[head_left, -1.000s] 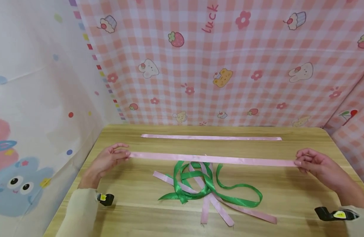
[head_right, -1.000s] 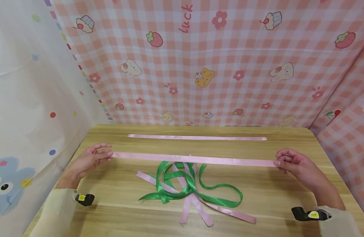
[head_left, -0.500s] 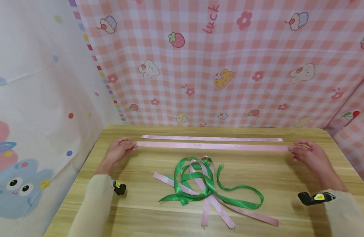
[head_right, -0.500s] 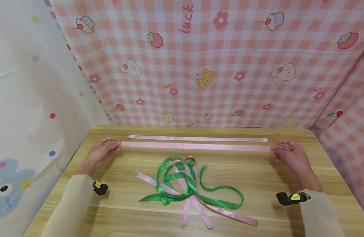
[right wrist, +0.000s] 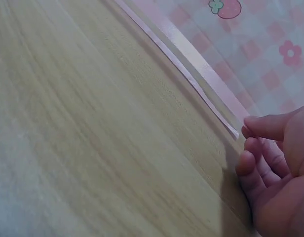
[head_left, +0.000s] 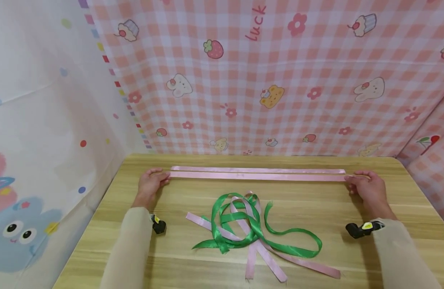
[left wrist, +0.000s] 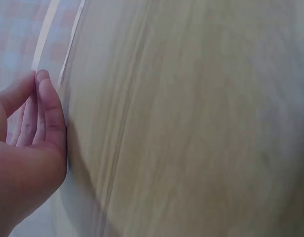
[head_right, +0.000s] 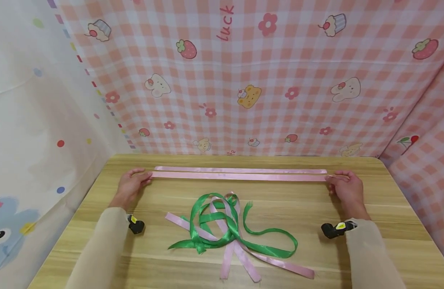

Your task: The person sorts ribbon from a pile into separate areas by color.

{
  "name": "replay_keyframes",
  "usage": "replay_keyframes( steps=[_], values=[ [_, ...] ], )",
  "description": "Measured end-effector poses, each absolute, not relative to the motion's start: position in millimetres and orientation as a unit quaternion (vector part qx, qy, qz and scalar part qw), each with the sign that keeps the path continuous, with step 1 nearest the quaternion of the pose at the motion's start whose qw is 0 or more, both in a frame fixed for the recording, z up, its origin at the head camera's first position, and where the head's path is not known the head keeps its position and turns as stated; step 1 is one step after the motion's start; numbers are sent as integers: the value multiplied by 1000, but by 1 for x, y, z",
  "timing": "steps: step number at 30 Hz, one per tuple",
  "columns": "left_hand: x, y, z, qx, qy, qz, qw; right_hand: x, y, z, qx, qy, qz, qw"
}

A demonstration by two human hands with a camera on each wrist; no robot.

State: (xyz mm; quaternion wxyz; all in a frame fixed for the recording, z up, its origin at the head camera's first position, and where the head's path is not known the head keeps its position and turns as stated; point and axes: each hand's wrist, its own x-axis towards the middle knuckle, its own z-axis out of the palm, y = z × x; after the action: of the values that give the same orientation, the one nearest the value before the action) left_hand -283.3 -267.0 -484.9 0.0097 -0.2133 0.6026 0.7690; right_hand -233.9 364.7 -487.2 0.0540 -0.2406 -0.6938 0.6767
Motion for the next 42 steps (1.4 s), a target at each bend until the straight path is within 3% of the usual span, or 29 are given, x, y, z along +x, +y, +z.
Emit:
replay_keyframes(
  steps=[6,21,42],
  values=[
    [-287,-261,-486,-241,614,751,-20,-240,362,-491,-258,-702,661,67],
    [-295,-250,-484,-276,664,694,-38,-249,356,-493,-327,-756,558,101],
    [-297,-247,-492,-294,672,677,-66,-257,354,-499,-373,-768,511,98]
  ],
)
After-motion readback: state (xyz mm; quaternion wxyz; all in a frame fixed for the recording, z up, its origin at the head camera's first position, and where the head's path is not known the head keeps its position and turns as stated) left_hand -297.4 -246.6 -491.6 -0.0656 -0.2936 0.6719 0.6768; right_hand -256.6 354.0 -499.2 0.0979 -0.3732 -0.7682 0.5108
